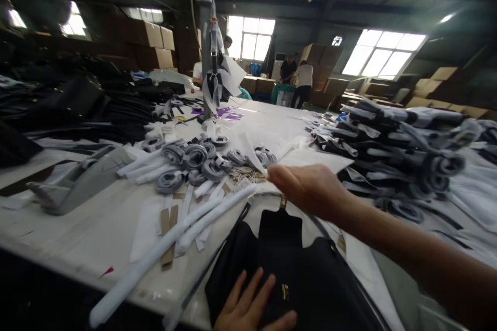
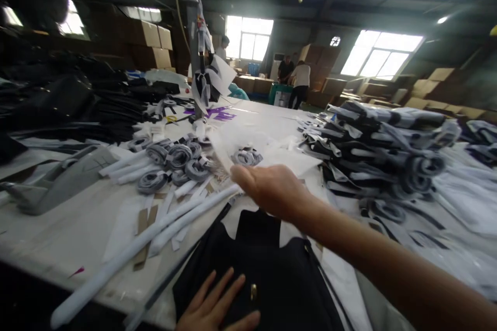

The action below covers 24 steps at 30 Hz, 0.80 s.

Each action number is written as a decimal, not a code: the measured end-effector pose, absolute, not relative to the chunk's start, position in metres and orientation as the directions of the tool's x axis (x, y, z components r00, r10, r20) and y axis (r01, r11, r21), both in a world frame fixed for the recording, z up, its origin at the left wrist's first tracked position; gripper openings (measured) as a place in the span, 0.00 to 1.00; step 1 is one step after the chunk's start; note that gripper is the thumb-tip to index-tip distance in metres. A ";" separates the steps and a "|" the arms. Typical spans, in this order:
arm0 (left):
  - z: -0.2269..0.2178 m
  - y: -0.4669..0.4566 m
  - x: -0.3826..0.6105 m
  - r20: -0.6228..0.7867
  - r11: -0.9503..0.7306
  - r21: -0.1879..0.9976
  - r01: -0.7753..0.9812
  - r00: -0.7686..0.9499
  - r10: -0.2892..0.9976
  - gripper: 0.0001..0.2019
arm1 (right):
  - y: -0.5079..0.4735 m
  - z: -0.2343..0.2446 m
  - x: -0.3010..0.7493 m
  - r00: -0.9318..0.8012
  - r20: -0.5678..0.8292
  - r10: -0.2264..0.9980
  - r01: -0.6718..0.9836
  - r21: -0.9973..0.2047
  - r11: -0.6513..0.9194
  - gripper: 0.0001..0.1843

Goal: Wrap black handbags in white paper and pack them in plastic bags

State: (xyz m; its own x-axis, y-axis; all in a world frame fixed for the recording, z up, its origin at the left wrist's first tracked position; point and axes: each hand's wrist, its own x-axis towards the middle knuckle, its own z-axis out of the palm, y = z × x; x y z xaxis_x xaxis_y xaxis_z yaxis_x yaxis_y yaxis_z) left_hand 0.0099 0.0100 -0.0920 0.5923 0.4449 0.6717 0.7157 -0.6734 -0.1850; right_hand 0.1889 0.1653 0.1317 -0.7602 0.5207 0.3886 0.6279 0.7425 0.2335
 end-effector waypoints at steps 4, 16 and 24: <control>-0.092 0.003 0.013 0.599 -0.713 -0.039 0.700 0.588 0.544 0.26 | 0.062 0.091 0.196 -0.837 0.119 0.534 0.547 0.135 0.826 0.06; -0.075 -0.008 0.010 0.557 -0.733 0.064 0.677 0.585 0.590 0.22 | 0.014 0.028 0.258 -0.708 -0.172 0.685 0.705 -0.224 0.673 0.41; -0.068 -0.007 0.013 0.557 -0.720 0.082 0.689 0.567 0.607 0.18 | 0.001 0.005 0.240 -0.696 -0.029 0.717 0.718 -0.047 0.695 0.27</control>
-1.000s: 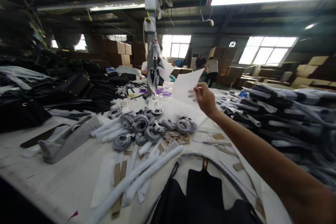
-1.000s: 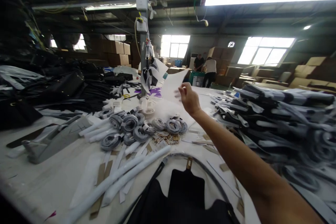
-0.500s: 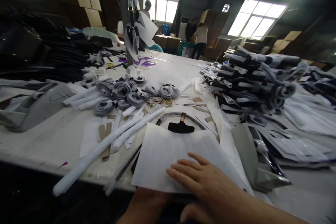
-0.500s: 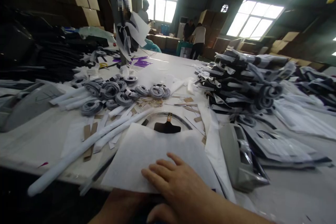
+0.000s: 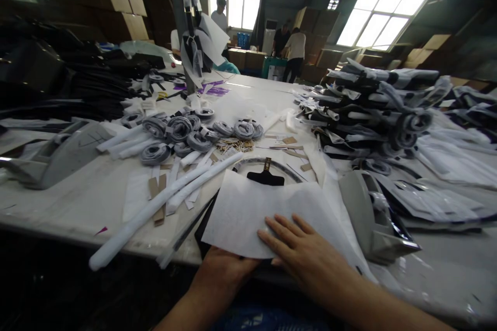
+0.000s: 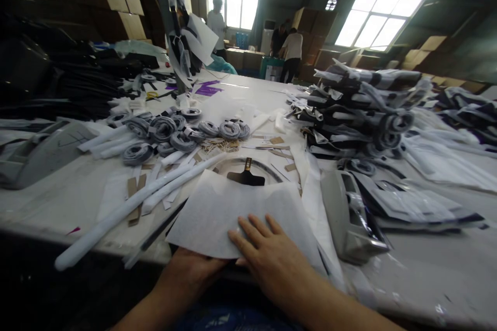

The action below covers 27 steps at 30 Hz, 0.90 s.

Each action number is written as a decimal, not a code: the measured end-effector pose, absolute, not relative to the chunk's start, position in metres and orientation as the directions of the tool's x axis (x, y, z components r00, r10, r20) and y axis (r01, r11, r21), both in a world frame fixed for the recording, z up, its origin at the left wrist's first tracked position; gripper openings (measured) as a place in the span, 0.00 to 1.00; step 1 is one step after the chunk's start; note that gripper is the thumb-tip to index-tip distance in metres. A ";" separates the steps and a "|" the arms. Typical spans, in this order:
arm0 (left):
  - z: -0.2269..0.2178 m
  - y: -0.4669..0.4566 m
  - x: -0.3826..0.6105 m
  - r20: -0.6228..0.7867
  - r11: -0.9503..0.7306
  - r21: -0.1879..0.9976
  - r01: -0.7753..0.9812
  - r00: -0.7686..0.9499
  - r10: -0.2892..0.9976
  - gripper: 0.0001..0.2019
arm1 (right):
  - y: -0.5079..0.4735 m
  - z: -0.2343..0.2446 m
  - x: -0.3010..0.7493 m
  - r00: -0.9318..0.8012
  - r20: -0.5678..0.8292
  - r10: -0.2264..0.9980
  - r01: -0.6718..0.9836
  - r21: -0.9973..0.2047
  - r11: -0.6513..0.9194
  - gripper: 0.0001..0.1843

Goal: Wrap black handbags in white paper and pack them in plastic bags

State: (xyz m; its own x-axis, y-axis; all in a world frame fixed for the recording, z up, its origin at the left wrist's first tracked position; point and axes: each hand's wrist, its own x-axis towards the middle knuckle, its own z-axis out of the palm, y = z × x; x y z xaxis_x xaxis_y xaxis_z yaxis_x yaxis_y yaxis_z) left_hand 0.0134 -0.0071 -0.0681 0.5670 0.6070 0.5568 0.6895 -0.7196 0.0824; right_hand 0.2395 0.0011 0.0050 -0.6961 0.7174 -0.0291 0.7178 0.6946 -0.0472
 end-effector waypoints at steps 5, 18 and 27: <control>-0.067 -0.007 0.012 0.551 -0.747 0.052 0.663 0.605 0.575 0.18 | -0.005 -0.002 0.241 -0.706 -0.001 0.708 0.708 0.009 0.706 0.28; -0.004 -0.040 0.002 0.638 -0.791 0.129 0.598 0.560 0.528 0.08 | -0.013 -0.025 0.249 -0.671 0.110 0.733 0.731 -0.065 0.679 0.26; -0.019 0.023 0.027 0.380 -0.831 0.205 0.517 0.740 0.555 0.20 | -0.016 -0.032 0.259 -0.679 0.132 0.722 0.704 -0.163 0.691 0.32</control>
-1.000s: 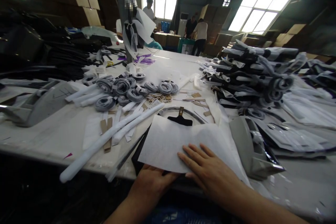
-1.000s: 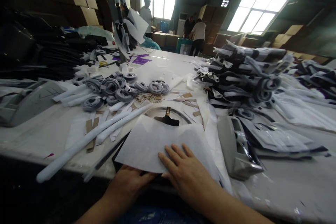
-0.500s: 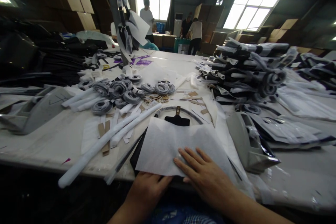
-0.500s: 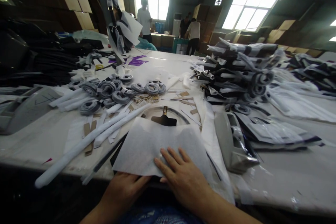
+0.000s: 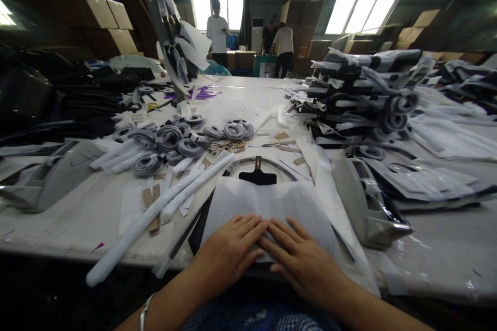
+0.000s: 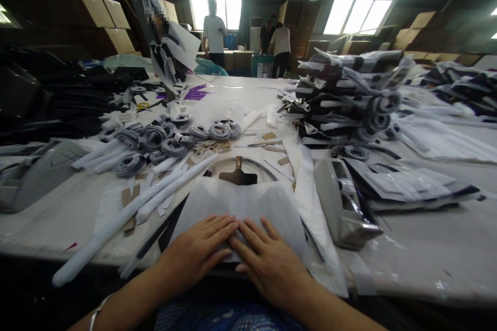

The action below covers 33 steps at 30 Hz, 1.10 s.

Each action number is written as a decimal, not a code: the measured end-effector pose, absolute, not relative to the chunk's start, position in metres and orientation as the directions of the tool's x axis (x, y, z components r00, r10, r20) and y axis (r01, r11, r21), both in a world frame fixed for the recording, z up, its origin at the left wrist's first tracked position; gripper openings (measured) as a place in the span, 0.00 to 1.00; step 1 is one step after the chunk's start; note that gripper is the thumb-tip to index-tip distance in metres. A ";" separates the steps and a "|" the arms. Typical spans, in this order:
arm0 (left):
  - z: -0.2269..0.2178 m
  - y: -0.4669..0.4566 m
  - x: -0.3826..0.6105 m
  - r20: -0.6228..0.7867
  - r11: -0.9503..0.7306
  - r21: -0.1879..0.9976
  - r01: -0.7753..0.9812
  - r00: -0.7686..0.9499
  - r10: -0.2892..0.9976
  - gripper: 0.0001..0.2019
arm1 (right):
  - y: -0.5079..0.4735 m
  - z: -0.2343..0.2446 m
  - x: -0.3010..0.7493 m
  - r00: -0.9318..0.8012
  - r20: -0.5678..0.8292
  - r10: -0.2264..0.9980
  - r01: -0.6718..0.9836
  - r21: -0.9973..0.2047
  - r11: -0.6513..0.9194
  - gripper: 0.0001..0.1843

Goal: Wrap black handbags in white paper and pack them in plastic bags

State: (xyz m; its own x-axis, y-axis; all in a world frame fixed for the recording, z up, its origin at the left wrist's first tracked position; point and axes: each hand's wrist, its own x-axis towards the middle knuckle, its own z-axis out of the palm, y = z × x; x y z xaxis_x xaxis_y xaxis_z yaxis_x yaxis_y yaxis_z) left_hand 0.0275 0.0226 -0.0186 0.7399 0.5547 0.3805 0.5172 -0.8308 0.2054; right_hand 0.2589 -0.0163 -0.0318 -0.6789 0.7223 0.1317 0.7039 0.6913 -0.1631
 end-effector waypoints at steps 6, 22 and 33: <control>-0.047 0.019 0.011 0.420 -0.803 0.247 0.542 0.687 0.592 0.20 | -0.017 -0.029 0.265 -0.544 0.168 0.822 0.717 -0.415 0.560 0.27; -0.044 0.019 0.014 0.398 -0.800 0.276 0.533 0.694 0.600 0.18 | -0.011 -0.025 0.255 -0.592 0.135 0.794 0.734 -0.315 0.601 0.25; -0.046 0.019 0.015 0.393 -0.803 0.252 0.539 0.701 0.594 0.18 | -0.013 -0.040 0.262 -0.654 0.095 0.750 0.725 -0.202 0.658 0.31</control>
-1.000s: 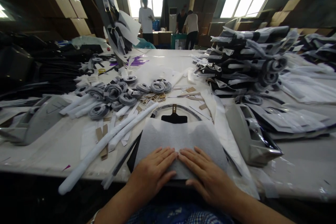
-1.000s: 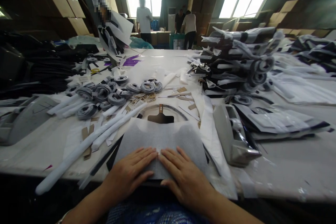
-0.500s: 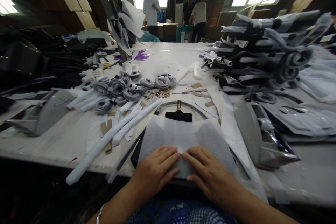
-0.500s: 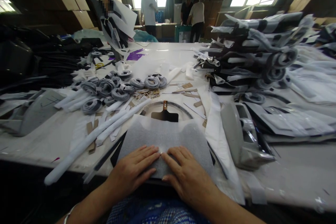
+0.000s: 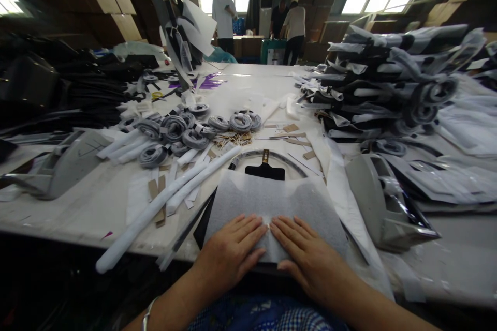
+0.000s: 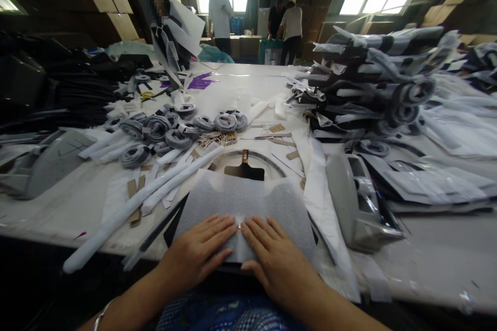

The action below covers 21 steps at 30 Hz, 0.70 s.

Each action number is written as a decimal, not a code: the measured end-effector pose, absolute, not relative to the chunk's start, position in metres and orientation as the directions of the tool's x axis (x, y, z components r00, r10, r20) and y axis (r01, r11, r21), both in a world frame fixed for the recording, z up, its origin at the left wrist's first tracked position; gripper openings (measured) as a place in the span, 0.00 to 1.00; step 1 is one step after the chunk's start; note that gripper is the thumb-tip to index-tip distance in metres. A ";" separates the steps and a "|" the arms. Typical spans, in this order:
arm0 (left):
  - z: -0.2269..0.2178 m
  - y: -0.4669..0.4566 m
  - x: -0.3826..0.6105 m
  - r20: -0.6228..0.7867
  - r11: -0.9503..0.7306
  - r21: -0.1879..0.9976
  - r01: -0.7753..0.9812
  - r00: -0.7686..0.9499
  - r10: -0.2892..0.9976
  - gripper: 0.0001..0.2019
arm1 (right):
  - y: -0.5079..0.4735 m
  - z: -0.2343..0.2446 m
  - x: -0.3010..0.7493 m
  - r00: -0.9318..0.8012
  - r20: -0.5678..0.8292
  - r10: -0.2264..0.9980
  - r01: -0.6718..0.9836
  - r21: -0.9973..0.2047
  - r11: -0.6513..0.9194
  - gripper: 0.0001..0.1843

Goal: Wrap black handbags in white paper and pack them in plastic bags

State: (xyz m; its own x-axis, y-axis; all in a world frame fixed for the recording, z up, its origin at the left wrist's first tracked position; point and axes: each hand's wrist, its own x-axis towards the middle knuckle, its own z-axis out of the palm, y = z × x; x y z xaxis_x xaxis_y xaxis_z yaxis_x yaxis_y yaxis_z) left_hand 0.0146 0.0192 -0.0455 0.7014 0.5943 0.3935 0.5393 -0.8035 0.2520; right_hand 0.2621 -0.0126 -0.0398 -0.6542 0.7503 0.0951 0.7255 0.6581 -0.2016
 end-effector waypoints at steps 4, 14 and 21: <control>-0.048 0.019 0.016 0.398 -0.806 0.233 0.544 0.703 0.589 0.18 | -0.011 -0.043 0.258 -0.674 0.093 0.733 0.727 -0.093 0.680 0.30; -0.044 0.017 0.004 0.231 -0.807 0.031 0.590 0.781 0.580 0.26 | -0.018 -0.039 0.270 -0.670 0.143 0.728 0.739 0.043 0.672 0.40; -0.048 0.012 0.001 0.295 -0.813 -0.058 0.580 0.788 0.541 0.28 | -0.021 -0.060 0.274 -0.685 0.299 0.665 0.718 0.125 0.684 0.40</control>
State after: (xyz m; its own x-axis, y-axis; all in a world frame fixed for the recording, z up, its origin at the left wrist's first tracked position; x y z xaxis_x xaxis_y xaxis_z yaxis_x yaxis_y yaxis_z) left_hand 0.0011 0.0116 -0.0482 0.7879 0.5407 0.2946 0.5796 -0.8128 -0.0582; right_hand 0.2742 -0.0207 -0.0595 -0.6848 0.6645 0.2990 0.7184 0.6843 0.1247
